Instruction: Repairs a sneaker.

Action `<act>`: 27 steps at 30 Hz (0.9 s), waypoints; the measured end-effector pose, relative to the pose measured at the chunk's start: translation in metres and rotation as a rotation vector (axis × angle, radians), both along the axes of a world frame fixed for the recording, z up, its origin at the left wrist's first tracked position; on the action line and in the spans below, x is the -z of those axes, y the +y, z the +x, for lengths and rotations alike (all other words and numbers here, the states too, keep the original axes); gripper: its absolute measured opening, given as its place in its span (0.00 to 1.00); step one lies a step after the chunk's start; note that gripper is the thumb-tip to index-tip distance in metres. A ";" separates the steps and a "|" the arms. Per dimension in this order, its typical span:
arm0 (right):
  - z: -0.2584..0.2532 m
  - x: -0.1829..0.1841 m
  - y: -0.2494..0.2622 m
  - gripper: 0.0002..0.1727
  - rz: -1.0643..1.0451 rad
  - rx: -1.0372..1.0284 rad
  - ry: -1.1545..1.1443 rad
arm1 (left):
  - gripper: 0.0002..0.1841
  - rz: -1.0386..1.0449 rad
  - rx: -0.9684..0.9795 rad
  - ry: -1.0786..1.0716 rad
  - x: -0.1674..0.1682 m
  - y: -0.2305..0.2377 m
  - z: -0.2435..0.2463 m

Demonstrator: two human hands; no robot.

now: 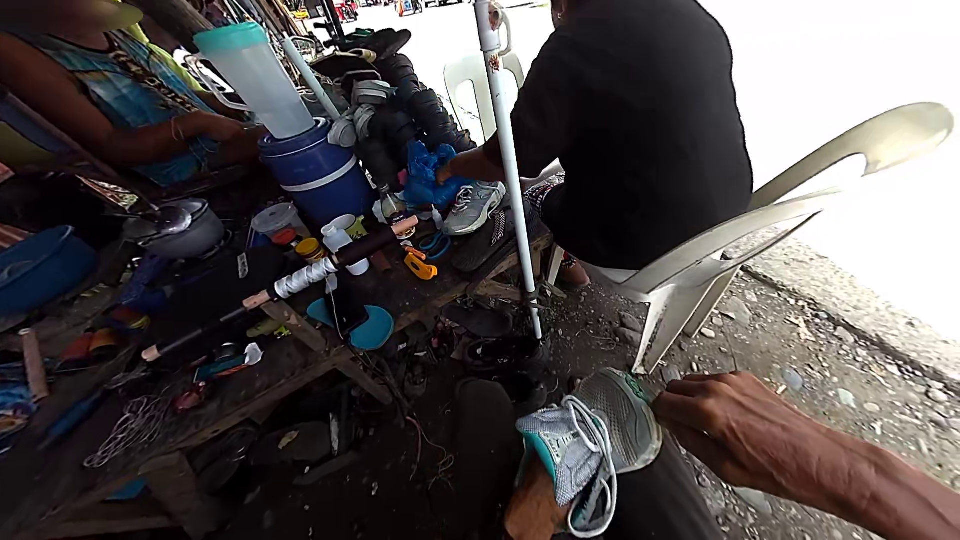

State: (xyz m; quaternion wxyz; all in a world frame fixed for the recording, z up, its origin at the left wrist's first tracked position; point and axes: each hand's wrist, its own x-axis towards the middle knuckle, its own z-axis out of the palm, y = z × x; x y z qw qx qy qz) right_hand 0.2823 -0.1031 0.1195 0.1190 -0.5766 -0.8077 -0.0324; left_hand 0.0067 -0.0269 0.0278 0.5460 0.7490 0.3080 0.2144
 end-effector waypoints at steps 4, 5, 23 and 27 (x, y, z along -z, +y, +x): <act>-0.002 -0.004 0.004 0.13 -0.028 -0.022 -0.017 | 0.17 -0.063 0.003 -0.061 0.000 -0.001 -0.004; -0.002 -0.005 0.004 0.12 -0.041 -0.028 -0.024 | 0.18 0.023 0.019 -0.025 0.006 0.000 -0.007; -0.044 -0.025 0.006 0.08 -0.253 0.261 -0.123 | 0.11 -0.556 -0.119 0.031 -0.045 0.003 0.004; -0.040 -0.017 0.001 0.08 -0.178 0.277 -0.121 | 0.13 -0.419 -0.060 -0.012 -0.059 0.010 0.009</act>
